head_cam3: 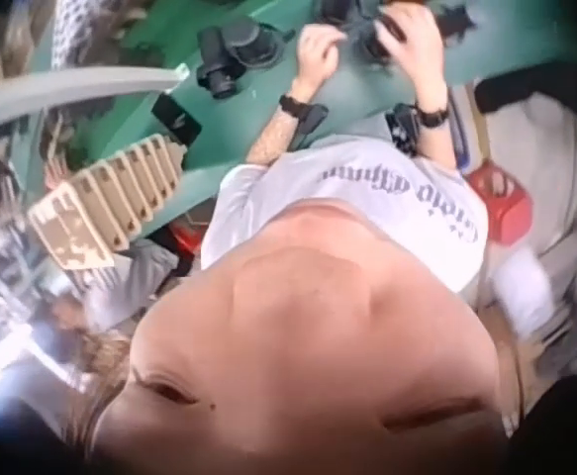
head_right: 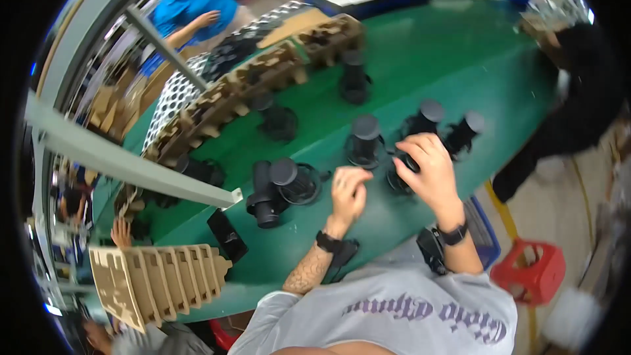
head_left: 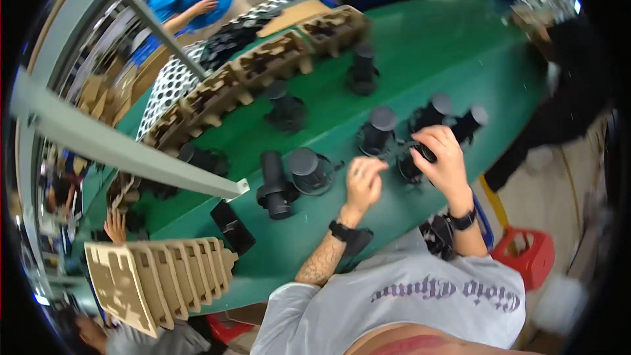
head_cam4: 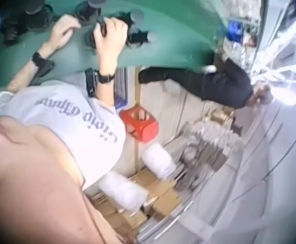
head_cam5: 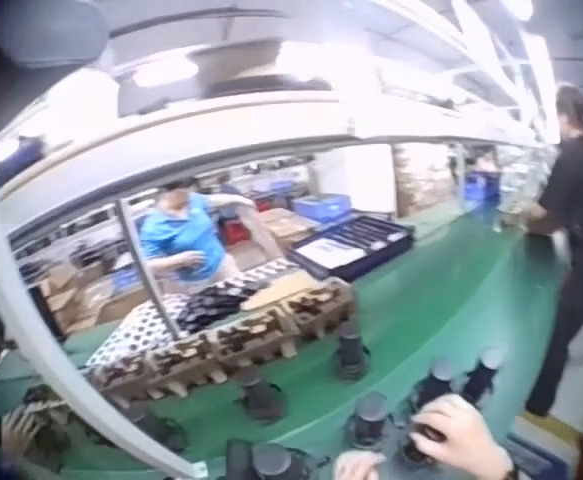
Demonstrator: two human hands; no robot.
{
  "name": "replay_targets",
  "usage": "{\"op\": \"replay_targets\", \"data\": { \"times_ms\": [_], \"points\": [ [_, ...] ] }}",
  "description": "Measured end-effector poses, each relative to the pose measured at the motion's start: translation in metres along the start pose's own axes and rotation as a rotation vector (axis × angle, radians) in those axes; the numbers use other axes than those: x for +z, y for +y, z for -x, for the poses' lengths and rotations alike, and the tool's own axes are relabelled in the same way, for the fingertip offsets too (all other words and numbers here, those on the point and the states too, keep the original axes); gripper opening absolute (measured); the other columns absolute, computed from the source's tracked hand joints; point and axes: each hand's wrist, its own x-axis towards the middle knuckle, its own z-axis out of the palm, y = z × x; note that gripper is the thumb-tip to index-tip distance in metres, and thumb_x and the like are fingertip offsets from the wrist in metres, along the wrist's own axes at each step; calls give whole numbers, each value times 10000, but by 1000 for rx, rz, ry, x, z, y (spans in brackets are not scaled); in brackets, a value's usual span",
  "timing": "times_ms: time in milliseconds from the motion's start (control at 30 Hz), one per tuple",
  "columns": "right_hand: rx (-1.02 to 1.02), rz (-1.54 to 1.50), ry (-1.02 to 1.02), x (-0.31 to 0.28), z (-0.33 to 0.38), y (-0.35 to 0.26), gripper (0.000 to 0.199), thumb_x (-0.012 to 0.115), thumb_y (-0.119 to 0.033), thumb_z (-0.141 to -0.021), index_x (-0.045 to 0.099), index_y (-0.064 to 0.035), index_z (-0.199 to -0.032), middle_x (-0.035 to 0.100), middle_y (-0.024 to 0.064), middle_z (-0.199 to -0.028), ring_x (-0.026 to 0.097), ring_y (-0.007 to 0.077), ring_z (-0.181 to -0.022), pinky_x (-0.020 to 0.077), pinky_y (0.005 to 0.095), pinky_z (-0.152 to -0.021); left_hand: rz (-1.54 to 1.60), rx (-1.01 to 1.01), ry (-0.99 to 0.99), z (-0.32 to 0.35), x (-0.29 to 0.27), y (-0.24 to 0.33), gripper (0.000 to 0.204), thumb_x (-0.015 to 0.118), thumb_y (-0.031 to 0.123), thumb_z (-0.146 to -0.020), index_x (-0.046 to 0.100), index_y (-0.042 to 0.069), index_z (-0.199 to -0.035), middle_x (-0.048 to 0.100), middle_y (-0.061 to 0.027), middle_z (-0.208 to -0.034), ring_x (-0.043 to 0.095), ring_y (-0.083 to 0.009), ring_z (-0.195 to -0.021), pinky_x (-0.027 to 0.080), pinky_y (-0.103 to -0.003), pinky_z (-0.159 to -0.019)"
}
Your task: The person picks up a microphone and a shock mount, fits the microphone into the mount, and rotates the dial on the microphone base. They repeat this assembly process with several more units before placing them into cardboard trays.
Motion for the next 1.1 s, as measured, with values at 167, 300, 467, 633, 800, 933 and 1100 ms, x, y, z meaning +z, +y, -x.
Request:
{"op": "replay_targets", "data": {
  "times_ms": [167, 300, 467, 633, 800, 933, 1100],
  "points": [
    [-149, -29, -222, -21, -52, -15, 304, 730, -169, -751, 654, -34, -1013, 631, 110, -1053, 595, 286, -995, 482, 382, -857, 156, -199, -76, 47, -20, -5, 234, 522, -119, -689, 654, 26, -816, 645, -82, -758, 595, -241, -740, 488, -335, -656],
    [-132, -122, -357, -5, -151, -14, 368, 682, -213, -811, 602, -39, -1125, 620, 148, -1050, 600, 307, -992, 492, 383, -844, 285, -325, -96, 44, -25, -7, 201, 524, -117, -680, 656, 20, -744, 637, -62, -667, 588, -220, -691, 484, -320, -614],
    [-161, 369, -556, 83, -225, 64, 732, 687, -462, -775, 436, -59, -1331, 571, 237, -1128, 584, 371, -1046, 487, 436, -893, 281, -224, -196, 38, -17, -15, 177, 548, -94, -673, 656, 23, -750, 632, -65, -665, 591, -232, -677, 486, -323, -610],
    [-351, 350, -573, 155, -228, 97, 500, 719, -385, -745, 541, -44, -1064, 582, 168, -978, 575, 345, -981, 495, 434, -805, 138, -185, -173, 44, -22, -12, 133, 573, -32, -686, 651, 59, -744, 613, -63, -660, 595, -250, -687, 492, -349, -600],
    [-489, 309, -425, 178, -233, 96, 147, 643, -188, -728, 575, -62, -757, 586, 100, -793, 607, 301, -805, 506, 413, -696, 161, -168, -208, 44, -20, -14, 130, 575, -15, -689, 644, 70, -759, 622, -53, -687, 599, -258, -708, 500, -366, -617],
    [-707, 403, -483, 182, -241, 30, 306, 613, -126, -696, 587, -46, -990, 611, 114, -796, 626, 307, -763, 516, 421, -664, 116, -166, -208, 48, -26, -14, 119, 575, -5, -691, 642, 68, -755, 625, -58, -692, 606, -261, -731, 503, -365, -627],
    [-804, 270, -776, 163, -252, -43, 756, 707, -112, -626, 441, -139, -1333, 594, 145, -972, 644, 334, -798, 526, 435, -683, 107, -183, -216, 47, -27, -15, 119, 583, 3, -674, 641, 71, -752, 621, -50, -699, 601, -251, -730, 505, -360, -610]
  ]
}}
